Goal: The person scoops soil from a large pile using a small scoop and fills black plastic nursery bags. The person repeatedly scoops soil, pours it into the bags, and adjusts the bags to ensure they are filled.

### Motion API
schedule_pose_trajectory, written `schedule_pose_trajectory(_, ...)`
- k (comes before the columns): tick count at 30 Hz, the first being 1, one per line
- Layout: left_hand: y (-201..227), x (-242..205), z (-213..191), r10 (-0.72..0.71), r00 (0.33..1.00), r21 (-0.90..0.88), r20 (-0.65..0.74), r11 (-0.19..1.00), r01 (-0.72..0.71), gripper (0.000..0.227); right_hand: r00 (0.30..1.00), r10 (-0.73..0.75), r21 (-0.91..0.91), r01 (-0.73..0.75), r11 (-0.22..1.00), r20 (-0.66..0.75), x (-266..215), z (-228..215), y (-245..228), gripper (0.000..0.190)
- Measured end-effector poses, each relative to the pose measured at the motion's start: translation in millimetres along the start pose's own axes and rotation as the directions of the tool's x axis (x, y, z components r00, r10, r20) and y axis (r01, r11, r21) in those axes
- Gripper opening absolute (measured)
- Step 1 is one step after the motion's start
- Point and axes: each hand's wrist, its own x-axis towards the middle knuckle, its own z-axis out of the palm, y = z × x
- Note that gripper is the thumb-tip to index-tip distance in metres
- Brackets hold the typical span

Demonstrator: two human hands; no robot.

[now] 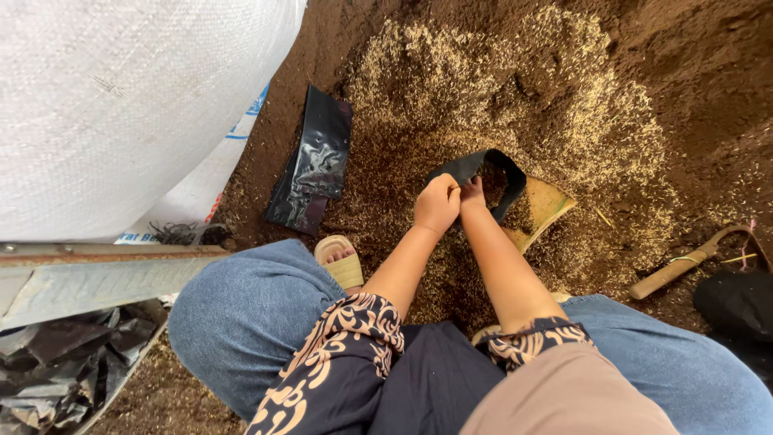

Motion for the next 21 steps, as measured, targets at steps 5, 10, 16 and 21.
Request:
schedule_pose_trajectory(5,24,23,-20,-0.11,0.988,0.127,0.104,0.987,0.097,0.026,0.987,0.098,0.506,-0.018,0.862,-0.131,-71,-62,36,0.041)
schedule_pose_trajectory(10,35,57,-13,-0.175,0.955,0.215,0.241,0.969,0.123,0.038,0.843,0.537,0.818,-0.281,0.502,-0.04,-152,-117,77,0.035)
schedule_pose_trajectory(16,19,77,11,-0.063,0.984,0.205,0.165,0.978,0.029,0.014,0.813,0.507,0.716,-0.534,0.45,0.288,-154,-73,69,0.06)
schedule_pose_trajectory(21,4,78,-3,-0.097,0.984,0.129,0.146,0.989,0.078,0.006,0.884,0.446,0.696,-0.408,0.592,0.139,-122,-56,72,0.048)
